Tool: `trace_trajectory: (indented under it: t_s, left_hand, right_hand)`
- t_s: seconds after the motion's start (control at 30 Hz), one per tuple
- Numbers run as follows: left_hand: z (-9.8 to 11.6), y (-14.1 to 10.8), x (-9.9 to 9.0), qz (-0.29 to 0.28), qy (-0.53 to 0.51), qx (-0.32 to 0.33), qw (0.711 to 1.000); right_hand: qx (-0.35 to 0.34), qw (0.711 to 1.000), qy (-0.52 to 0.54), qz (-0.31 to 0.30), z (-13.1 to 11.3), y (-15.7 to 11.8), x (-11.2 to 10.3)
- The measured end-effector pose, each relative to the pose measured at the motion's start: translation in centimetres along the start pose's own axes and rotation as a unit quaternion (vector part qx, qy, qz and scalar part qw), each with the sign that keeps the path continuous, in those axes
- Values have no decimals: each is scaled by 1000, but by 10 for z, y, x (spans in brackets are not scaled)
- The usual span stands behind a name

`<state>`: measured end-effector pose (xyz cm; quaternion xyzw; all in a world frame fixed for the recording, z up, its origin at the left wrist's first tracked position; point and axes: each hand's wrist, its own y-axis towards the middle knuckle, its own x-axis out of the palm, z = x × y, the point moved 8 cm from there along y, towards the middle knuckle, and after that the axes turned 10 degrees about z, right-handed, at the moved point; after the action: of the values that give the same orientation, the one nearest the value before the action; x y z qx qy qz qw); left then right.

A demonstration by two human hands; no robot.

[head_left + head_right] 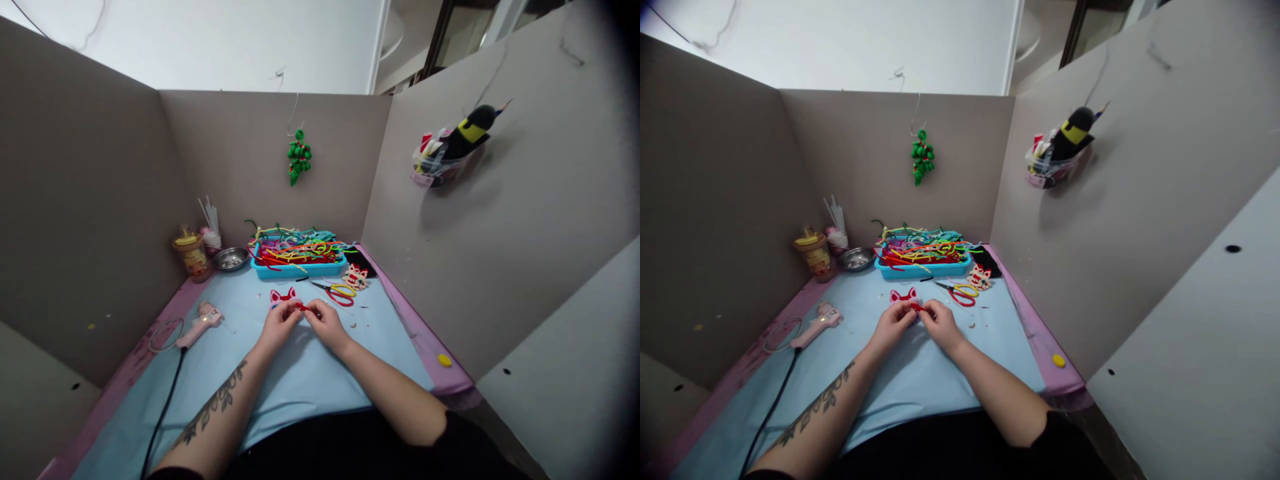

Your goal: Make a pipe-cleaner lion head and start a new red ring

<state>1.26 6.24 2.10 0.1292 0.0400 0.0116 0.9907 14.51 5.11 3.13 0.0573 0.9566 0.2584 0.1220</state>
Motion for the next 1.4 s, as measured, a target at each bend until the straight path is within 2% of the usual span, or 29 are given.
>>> trace_trajectory:
  t_s: [0.3, 0.6, 0.73, 0.83, 0.97, 1.07, 1.17, 1.4]
  left_hand:
    - [15, -5, -6, 31, 93, 79, 992]
    - [20, -7, -5, 29, 145, 141, 979]
    - [25, -8, -5, 34, 168, 164, 972]
    - [22, -7, -7, 48, 183, 162, 968]
    - [15, -4, -9, 64, 188, 156, 968]
    - [14, -4, -9, 57, 181, 164, 968]
    - [15, -5, -6, 39, 172, 168, 970]
    - [28, -8, -8, 38, 159, 189, 968]
  right_hand:
    - [112, 988, 95, -44, 11, -3, 11]
    - [233, 952, 181, -79, 26, -11, 23]
    - [279, 932, 198, -118, 33, -15, 30]
    - [251, 942, 183, -132, 30, -14, 30]
    - [88, 990, 92, -55, 13, -3, 13]
    - [10, 1000, 19, -21, 5, -3, 6]
    - [3, 1000, 7, -9, 3, -3, 4]
    - [58, 997, 49, -16, 7, -1, 3]
